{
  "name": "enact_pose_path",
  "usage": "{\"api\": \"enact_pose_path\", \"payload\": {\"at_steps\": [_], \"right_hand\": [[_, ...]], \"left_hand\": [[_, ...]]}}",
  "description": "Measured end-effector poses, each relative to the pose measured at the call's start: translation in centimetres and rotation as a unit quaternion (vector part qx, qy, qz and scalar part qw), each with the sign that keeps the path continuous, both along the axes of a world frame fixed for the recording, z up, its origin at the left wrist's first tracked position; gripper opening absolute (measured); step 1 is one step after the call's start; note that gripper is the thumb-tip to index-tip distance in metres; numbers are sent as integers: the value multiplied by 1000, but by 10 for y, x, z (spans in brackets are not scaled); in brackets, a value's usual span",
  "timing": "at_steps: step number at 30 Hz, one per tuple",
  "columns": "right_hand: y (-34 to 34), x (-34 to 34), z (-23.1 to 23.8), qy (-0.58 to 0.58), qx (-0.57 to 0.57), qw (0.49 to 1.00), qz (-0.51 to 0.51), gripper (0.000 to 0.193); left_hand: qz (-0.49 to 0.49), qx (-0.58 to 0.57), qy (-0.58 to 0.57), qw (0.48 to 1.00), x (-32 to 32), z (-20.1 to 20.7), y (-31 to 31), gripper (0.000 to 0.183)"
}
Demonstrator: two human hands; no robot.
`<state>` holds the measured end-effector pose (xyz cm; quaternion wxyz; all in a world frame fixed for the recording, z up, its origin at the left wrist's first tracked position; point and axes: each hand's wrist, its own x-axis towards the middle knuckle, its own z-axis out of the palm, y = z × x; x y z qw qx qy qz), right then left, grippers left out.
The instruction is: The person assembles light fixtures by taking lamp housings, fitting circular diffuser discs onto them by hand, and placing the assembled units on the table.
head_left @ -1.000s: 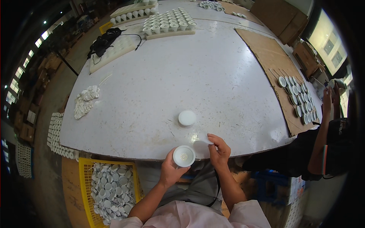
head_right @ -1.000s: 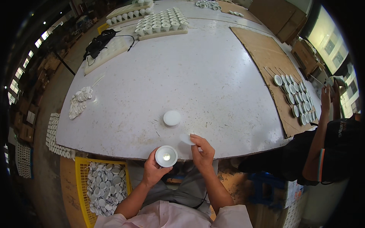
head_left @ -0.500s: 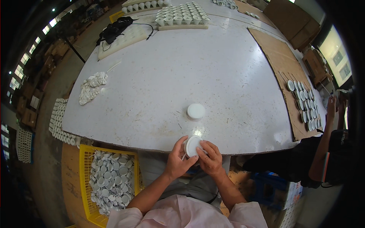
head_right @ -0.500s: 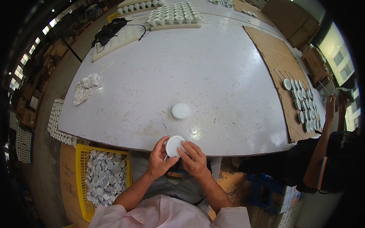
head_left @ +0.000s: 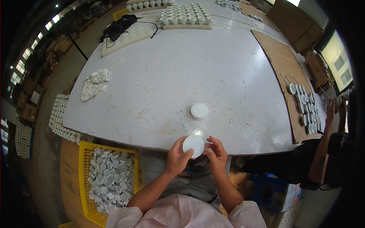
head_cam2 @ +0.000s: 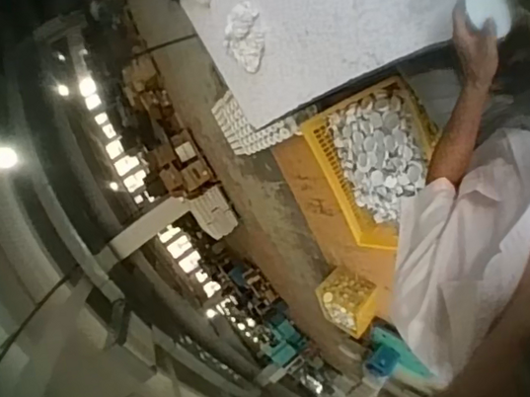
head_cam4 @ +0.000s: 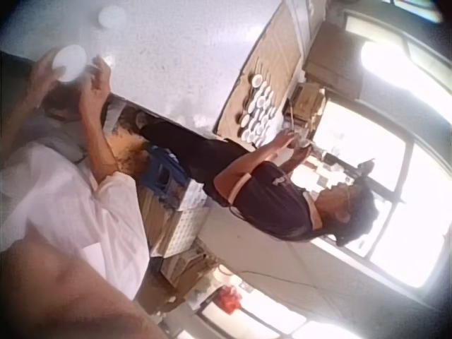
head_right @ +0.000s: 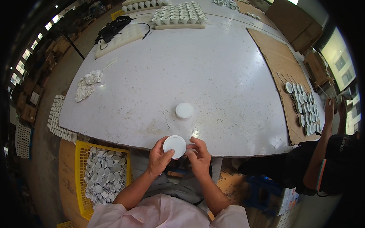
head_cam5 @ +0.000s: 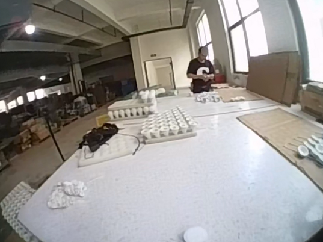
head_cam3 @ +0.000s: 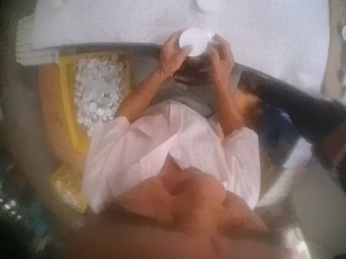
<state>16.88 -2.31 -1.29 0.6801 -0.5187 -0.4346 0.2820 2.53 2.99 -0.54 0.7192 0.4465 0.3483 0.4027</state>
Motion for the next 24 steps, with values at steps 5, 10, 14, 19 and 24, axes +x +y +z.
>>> {"api": "enact_pose_path", "payload": {"at_steps": [5,10,14,19,24], "right_hand": [[9,8,-2,204,-264,936,114,26],[12,0,-2,233,-234,939,98,22],[14,-4,1,220,-240,941,95,23],[14,-4,-1,201,-264,938,104,24],[14,-6,0,187,-266,940,101,26]], "left_hand": [[13,70,56,996,0,-1,-2,51],[25,74,91,993,1,3,-3,48],[39,88,122,988,-1,2,-3,44],[36,106,203,973,-3,2,-2,45],[38,102,190,976,-1,5,-1,48]]}}
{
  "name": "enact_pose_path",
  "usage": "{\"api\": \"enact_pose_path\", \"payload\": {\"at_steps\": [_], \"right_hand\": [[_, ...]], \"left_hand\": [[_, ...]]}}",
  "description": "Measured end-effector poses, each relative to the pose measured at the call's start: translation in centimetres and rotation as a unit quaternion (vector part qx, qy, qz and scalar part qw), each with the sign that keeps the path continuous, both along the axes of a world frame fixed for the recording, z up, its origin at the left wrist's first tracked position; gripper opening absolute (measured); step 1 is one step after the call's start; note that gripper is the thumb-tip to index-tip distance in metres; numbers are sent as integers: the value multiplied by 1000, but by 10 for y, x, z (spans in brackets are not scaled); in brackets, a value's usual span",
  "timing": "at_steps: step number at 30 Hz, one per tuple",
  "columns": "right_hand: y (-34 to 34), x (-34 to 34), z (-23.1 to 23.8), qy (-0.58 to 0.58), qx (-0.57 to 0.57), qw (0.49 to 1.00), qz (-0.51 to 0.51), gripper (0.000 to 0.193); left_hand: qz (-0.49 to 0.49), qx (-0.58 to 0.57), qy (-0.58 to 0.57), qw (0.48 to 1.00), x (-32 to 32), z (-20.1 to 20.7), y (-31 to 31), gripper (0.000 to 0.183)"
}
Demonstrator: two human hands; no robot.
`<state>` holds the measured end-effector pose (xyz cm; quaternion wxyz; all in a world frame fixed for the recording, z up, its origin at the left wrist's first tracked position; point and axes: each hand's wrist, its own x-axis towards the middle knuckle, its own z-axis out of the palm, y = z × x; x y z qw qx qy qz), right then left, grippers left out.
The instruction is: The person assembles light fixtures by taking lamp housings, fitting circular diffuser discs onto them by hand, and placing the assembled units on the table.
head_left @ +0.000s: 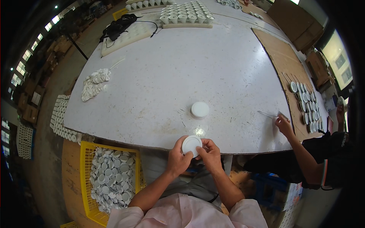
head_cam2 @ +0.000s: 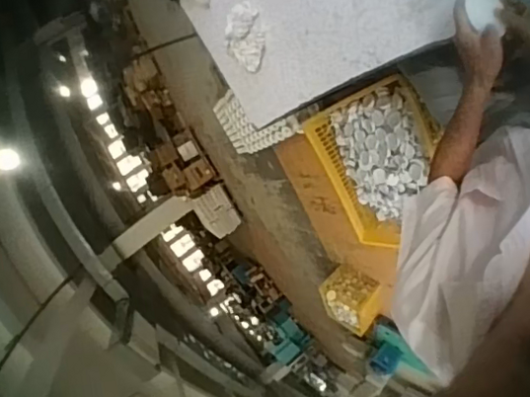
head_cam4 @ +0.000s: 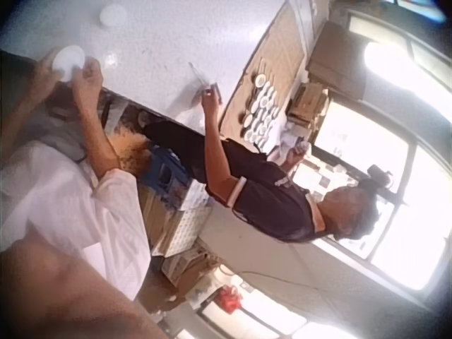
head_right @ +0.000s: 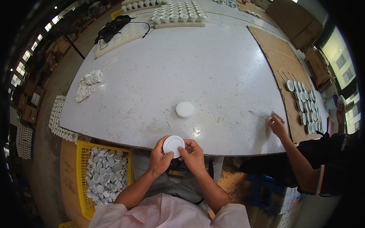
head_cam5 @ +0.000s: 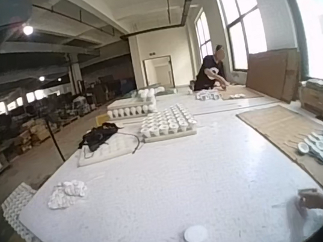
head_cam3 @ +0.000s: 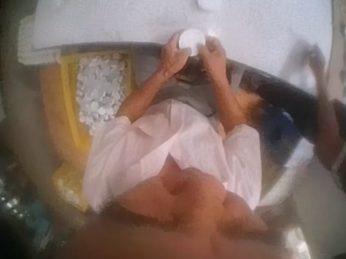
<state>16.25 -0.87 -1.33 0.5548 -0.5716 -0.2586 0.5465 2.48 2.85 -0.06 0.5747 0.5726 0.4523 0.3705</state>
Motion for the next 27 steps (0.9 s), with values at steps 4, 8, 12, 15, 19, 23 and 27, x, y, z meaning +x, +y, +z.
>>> {"api": "enact_pose_path", "payload": {"at_steps": [4,8,12,15,19,23,27], "right_hand": [[0,-3,0,-16,6,1000,0,28],[-1,-5,-3,-34,3,999,4,30],[-1,-6,-4,-41,8,999,0,30],[-1,-6,-4,-38,1,999,6,31],[-1,-6,-5,-12,22,1000,-4,32],[-4,-3,-14,1,32,999,-10,33],[-6,4,-17,50,2,999,-9,28]], "left_hand": [[0,10,19,1000,-1,1,3,49],[1,7,22,1000,-3,-7,5,51],[-2,-18,-6,1000,-4,-8,7,52],[-7,-31,-29,999,-4,-9,7,52],[-10,-6,-20,1000,-5,-7,8,51],[8,-22,-33,999,-4,-11,10,49],[51,-51,-79,994,-1,-11,12,45]]}}
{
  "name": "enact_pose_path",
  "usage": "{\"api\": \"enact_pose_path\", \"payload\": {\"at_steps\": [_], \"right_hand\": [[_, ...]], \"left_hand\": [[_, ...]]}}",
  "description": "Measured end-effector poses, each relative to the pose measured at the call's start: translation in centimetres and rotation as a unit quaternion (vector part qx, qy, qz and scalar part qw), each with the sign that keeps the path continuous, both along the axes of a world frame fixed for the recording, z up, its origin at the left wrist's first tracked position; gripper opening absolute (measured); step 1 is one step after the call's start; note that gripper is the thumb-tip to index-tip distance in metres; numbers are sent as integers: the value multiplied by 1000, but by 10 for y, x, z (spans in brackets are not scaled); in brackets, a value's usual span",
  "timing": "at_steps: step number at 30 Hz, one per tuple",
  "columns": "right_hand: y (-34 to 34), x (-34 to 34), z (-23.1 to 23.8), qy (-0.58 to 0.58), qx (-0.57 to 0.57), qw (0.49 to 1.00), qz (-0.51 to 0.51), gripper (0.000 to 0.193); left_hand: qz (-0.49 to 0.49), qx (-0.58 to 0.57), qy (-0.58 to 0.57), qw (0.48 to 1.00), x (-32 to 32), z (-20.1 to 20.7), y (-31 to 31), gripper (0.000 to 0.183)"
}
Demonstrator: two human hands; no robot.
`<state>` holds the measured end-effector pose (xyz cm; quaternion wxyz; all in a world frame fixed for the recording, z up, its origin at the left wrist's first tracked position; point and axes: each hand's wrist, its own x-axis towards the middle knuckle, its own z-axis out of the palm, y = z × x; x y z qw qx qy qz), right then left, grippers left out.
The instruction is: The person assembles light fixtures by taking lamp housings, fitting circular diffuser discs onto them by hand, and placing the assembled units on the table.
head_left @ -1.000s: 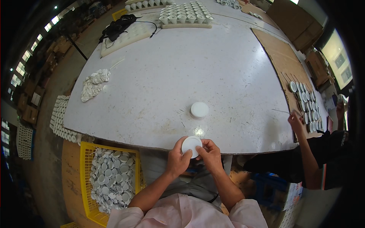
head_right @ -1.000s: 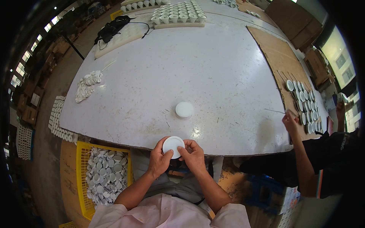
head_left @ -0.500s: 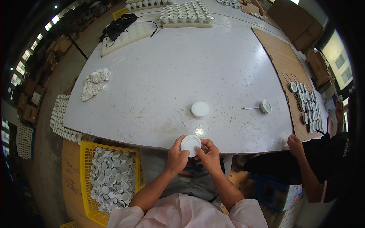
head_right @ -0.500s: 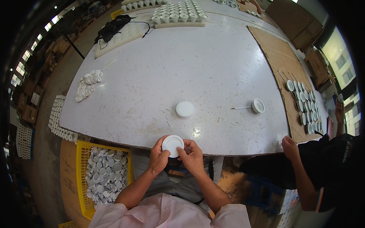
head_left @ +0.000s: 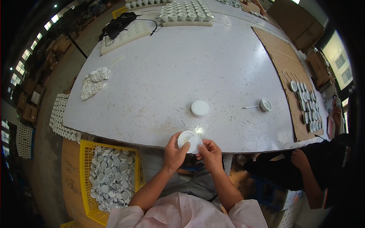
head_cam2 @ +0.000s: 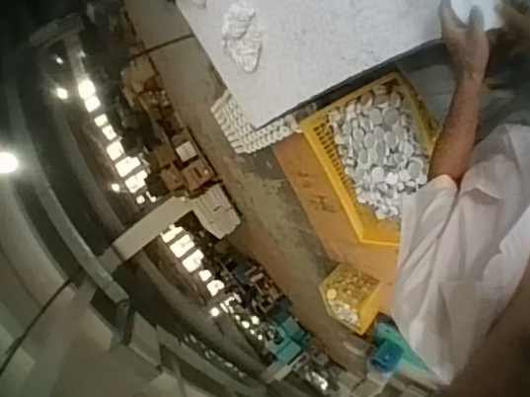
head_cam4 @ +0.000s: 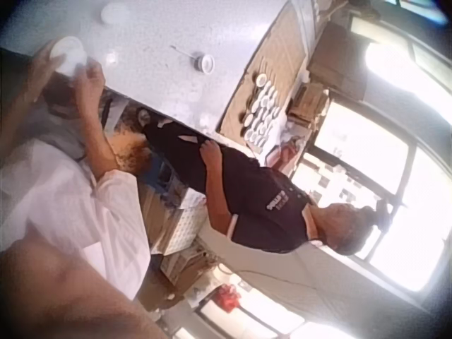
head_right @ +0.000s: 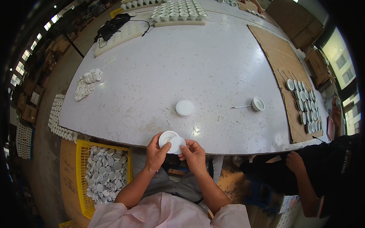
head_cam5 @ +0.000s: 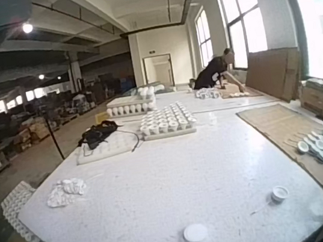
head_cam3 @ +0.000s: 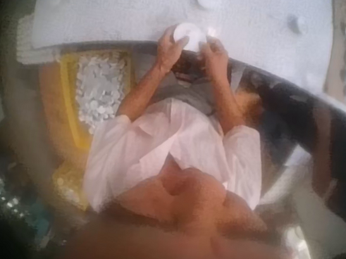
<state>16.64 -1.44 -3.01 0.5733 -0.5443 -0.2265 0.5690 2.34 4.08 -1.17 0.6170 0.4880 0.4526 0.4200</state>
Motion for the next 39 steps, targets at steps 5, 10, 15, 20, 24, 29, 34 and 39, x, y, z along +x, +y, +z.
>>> {"api": "enact_pose_path", "payload": {"at_steps": [5,10,15,20,24,29,34,39], "right_hand": [[2,16,1,172,31,980,-94,21],[11,30,11,143,34,974,-175,24],[7,47,15,117,41,966,-228,24],[5,49,12,79,15,959,-272,14],[0,49,4,56,31,961,-269,11],[-6,44,5,-578,288,735,-205,22],[-5,31,9,-644,358,662,-134,32],[-5,14,6,-639,383,662,-84,37]], "left_hand": [[11,-57,-35,998,-7,-1,5,44],[3,-68,-45,997,-7,-2,2,46],[-28,-87,-66,994,0,0,-3,46],[-46,-25,-58,997,0,-19,-5,49],[-57,-57,-58,995,2,-2,-8,49],[-61,-82,-91,991,-2,1,-5,49],[-88,-64,-136,985,3,9,-4,56],[-96,-4,-105,990,5,10,-6,57]]}}
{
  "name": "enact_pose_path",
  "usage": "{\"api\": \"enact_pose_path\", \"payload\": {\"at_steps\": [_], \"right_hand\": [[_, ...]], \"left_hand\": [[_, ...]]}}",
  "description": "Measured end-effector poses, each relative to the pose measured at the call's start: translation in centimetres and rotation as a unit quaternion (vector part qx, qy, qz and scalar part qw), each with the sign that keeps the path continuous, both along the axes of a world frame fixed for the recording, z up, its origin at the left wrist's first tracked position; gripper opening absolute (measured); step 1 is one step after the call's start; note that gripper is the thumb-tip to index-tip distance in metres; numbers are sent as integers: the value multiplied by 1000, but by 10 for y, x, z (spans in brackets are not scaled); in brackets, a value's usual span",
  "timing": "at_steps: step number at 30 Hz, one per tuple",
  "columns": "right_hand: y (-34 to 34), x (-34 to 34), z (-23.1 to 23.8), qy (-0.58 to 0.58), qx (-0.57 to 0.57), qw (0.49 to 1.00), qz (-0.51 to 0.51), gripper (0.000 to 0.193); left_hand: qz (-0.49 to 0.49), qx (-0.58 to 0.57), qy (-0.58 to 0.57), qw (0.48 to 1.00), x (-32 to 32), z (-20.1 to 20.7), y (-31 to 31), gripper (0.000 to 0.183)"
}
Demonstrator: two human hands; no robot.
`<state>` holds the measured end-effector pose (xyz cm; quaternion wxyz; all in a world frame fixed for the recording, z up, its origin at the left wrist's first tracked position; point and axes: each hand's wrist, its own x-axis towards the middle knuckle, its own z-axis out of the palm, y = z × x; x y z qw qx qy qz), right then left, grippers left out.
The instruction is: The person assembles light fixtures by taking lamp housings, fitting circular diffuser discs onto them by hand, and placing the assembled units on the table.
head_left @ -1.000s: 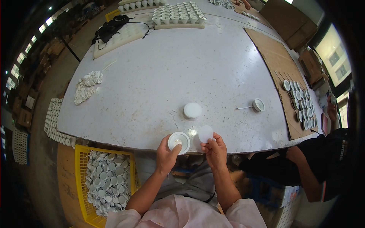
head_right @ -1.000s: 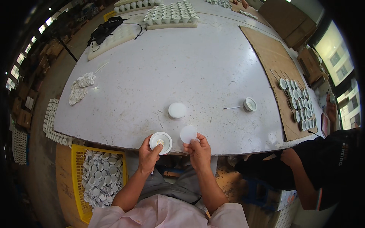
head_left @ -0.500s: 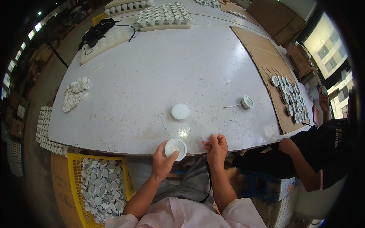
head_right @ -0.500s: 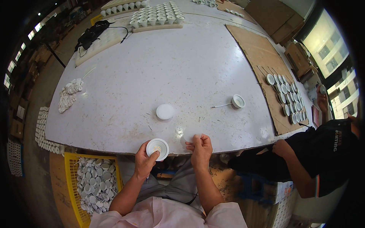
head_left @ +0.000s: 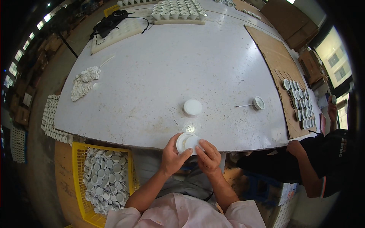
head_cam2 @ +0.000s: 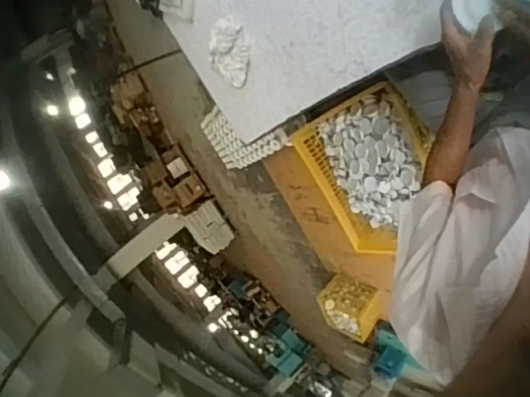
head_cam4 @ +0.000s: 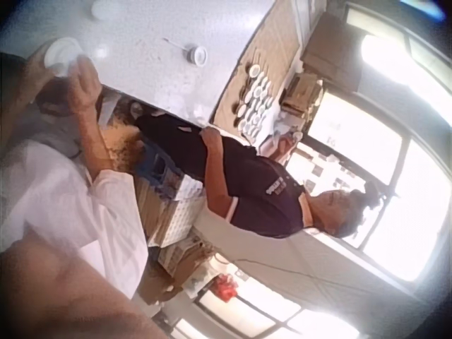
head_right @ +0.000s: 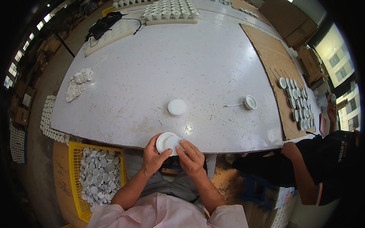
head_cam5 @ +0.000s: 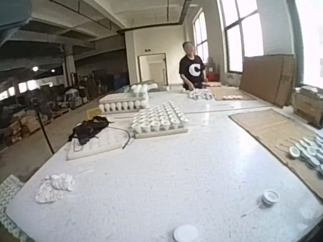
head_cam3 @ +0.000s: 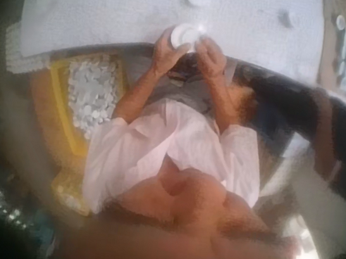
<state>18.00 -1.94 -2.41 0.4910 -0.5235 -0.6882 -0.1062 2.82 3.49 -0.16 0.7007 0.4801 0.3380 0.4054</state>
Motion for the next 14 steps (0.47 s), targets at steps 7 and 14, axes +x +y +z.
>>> {"api": "enact_pose_path", "payload": {"at_steps": [7,14], "right_hand": [[-2,-10,0,-8,-53,998,25,42],[-3,-13,4,-1,-60,998,18,44]], "left_hand": [[22,23,11,999,0,-9,-4,49],[28,27,37,999,1,-7,-5,43]]}}
